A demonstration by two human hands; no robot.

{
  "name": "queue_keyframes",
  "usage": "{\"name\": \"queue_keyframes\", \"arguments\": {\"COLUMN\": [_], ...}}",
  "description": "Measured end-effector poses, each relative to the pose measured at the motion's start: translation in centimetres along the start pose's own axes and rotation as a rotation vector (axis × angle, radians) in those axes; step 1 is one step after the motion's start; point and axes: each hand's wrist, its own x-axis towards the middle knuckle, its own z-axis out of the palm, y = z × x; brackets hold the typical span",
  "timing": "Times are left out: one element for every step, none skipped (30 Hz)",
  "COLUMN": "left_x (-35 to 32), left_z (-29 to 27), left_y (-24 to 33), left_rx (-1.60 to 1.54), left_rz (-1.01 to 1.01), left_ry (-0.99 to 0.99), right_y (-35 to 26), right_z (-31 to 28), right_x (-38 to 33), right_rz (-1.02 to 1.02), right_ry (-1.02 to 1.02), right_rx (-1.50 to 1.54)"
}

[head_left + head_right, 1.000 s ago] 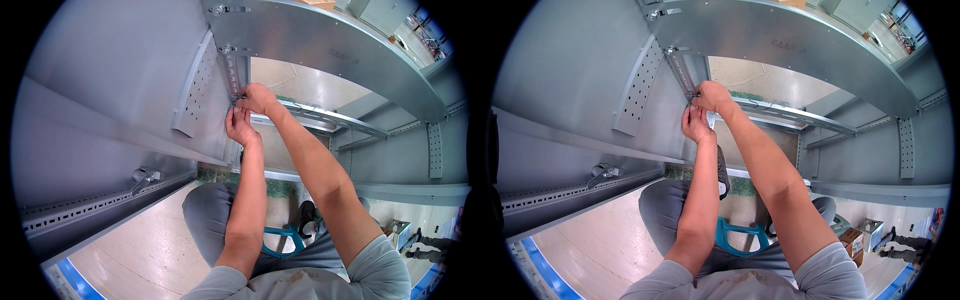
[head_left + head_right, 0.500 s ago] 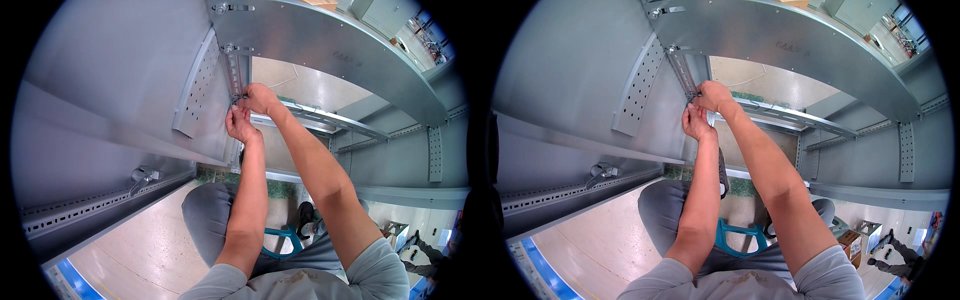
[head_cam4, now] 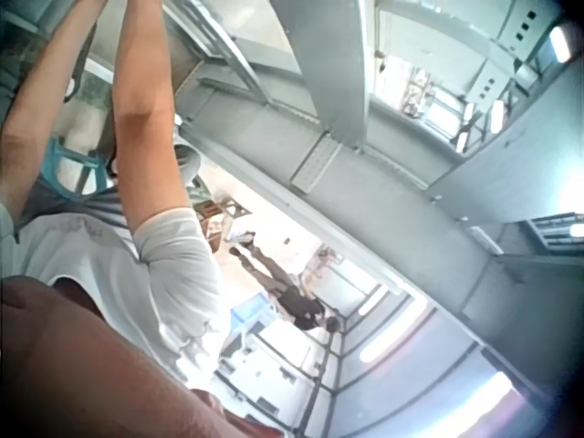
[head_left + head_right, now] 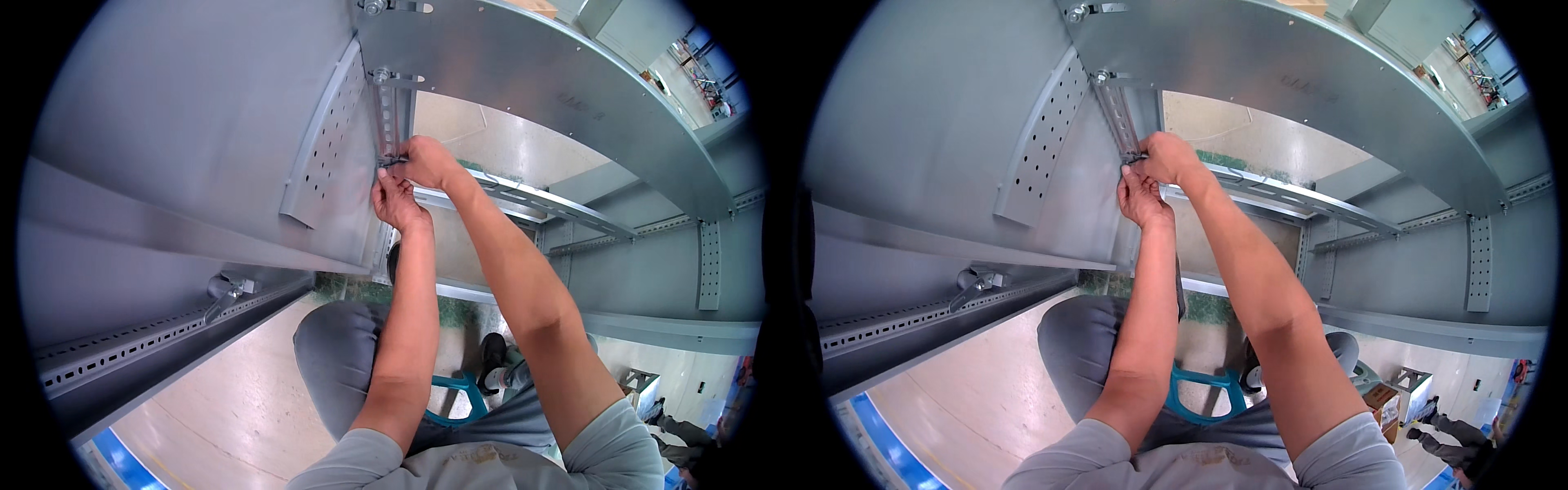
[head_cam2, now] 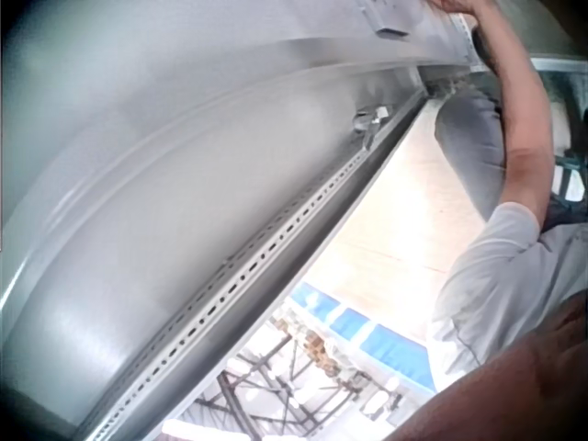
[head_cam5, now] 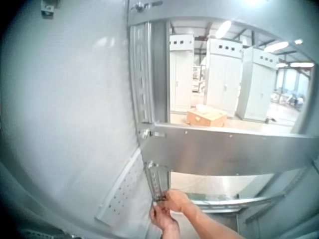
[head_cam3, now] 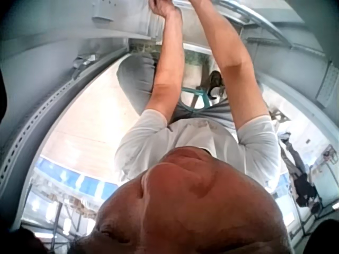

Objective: The person assembles a metal cabinet frame by hand-tightening screws and nuts into pre-drilled holes on the vertical and horizontal supports. The person repeatedly reaches into a nearby box to retrieve fasteners and secures them into the frame.

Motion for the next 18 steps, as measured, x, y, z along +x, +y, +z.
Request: {"name": "queue_keyframes", "arguments": {"left_x": [-0.2, -0.1, -0.1, -0.2, -0.4, -0.4, -0.2, -0.1, 0.0, 0.1, 0.3, 0.5, 0.6, 0.7, 0.9, 4.3, 4.0, 3.2], "left_z": [-0.1, -0.5, -0.8, -1.2, -1.4, -1.5, -1.6, -1.5, -1.5, -1.6, -1.4, -1.2, -1.0, -0.9, -0.9, -3.4, -2.5, -1.3], "left_y": [0.0, 0.2, 0.3, 0.4, 0.5, 0.7, 1.0, 1.2, 1.5, 1.7, 1.9, 2.1, 2.2, 1.8, 1.4, 1.4, 0.9, 0.8], "left_rx": [-0.014, -0.028, -0.041, -0.018, 0.004, 0.027, 0.049, 0.072, 0.095, 0.11, 0.125, 0.142, 0.163, 0.192, 0.228, 0.174, 0.199, 0.33], "left_rz": [-0.058, -0.11, -0.162, -0.15, -0.139, -0.127, -0.121, -0.12, -0.12, -0.155, -0.183, -0.215, -0.212, -0.209, -0.214, -0.204, -0.115, -0.314], "left_ry": [-0.015, -0.03, -0.044, -0.055, -0.067, -0.078, -0.086, -0.096, -0.106, -0.089, -0.073, -0.059, -0.08, -0.107, -0.143, -0.303, -0.24, -0.275], "right_y": [0.5, 0.2, -0.1, -0.4, -0.9, -1.3, -1.4, -1.3, -1.1, -0.8, -0.8, -0.8, -0.7, -0.5, -0.2, -2.3, -2.1, -0.6], "right_z": [0.0, -0.1, -0.2, -0.2, -0.2, -0.1, 0.2, 0.4, 0.6, 0.8, 0.7, 0.6, 0.6, 0.6, 0.4, 0.5, 0.4, 0.4], "right_x": [0.0, -0.1, -0.2, -0.4, -0.6, -0.7, -0.6, -0.4, -0.3, -0.4, -0.5, -0.6, -0.7, -0.8, -1.0, -1.0, -1.3, -2.0], "right_rz": [0.009, 0.013, 0.018, 0.027, 0.035, 0.044, 0.031, 0.022, 0.015, 0.015, 0.009, 0.006, 0.006, 0.008, 0.02, -0.019, 0.026, -0.011], "right_ry": [-0.005, -0.012, -0.019, -0.023, -0.025, -0.028, -0.015, 0.001, 0.018, 0.028, 0.038, 0.051, 0.064, 0.085, 0.115, 0.083, 0.066, 0.12], "right_rx": [-0.015, -0.027, -0.039, -0.069, -0.1, -0.131, -0.141, -0.153, -0.163, -0.159, -0.153, -0.146, -0.15, -0.147, -0.141, -0.183, -0.242, -0.198]}}
